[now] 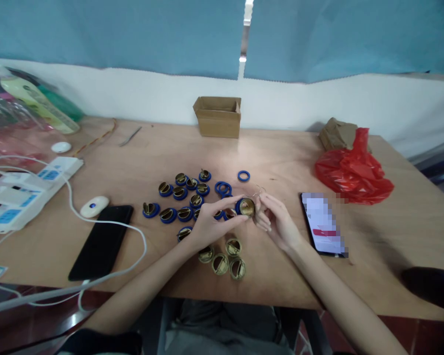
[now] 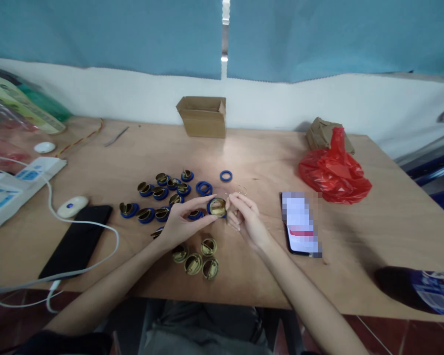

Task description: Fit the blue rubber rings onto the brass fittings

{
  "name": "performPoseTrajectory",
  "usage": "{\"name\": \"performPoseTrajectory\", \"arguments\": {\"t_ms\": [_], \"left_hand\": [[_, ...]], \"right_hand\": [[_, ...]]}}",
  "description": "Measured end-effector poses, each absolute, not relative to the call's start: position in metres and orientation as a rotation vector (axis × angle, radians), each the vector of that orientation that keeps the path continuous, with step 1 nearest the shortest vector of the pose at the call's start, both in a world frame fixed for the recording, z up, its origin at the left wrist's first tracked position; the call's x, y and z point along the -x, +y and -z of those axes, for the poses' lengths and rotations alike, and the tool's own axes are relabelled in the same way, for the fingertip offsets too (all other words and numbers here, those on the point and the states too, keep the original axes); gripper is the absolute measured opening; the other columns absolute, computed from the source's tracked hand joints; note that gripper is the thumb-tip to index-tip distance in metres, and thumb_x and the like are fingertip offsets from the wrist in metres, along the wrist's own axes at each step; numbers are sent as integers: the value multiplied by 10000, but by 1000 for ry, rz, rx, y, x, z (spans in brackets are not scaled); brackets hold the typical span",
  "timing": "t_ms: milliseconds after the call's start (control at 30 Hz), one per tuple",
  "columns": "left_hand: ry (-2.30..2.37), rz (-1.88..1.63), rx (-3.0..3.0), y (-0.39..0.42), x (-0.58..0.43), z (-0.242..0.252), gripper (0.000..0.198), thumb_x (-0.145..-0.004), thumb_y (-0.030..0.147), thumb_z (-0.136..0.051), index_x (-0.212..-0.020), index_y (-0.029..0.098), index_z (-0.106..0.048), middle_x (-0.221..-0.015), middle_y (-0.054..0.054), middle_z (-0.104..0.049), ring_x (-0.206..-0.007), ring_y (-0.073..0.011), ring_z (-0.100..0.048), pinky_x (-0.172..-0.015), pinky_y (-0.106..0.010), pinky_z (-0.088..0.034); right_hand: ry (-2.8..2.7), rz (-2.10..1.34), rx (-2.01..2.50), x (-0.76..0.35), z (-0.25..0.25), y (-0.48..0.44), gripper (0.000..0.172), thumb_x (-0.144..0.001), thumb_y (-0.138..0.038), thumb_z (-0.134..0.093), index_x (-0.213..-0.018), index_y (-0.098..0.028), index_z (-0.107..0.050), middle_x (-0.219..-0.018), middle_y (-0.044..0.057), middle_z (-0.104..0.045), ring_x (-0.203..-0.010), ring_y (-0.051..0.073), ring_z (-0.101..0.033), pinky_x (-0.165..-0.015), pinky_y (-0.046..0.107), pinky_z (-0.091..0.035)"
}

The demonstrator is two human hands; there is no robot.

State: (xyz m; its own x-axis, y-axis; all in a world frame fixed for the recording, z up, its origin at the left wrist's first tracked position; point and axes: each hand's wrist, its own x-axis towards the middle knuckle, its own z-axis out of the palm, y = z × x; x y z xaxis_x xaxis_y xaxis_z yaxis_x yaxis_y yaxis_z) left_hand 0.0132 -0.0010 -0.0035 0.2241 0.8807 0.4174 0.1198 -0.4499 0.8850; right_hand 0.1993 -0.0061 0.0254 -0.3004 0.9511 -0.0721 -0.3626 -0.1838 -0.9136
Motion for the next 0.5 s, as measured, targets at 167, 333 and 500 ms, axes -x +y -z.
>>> {"name": "performPoseTrajectory", "arguments": {"t_ms": [167, 333, 500], "left_hand": [[987, -1358, -1928, -3, -13, 3, 429, -819, 312, -811, -1223, 198, -726, -973, -37, -818, -709, -142, -743, -690, -234, -626], [971, -1379, -1991, -4, -13, 1, 418, -830, 295, -801, -1228, 197, -717, -940, -32, -817, -709, -133, -747, -705, -220, -621], [932, -1395, -1998, -3, -14, 0, 416, -828, 265, -799, -1230, 198, -715, -938, -29, -816, -720, -135, -755, -706, -226, -626]], "right_hand": [[-976, -1749, 847, -201, -24, -4, 316, -901, -452, -675, -749, -196, -569, -450, -119, -305, -371, 53, -195, -390, 210, -184], [-930, -1749, 852, -201, -23, -4, 301, -827, -448, -774, -765, -180, -652, -454, -92, -414, -379, 49, -302, -419, 213, -221], [-932, -1734, 881, -203, -22, -2, 259, -787, -394, -812, -729, -178, -681, -471, -80, -453, -418, 56, -354, -455, 219, -263]]}}
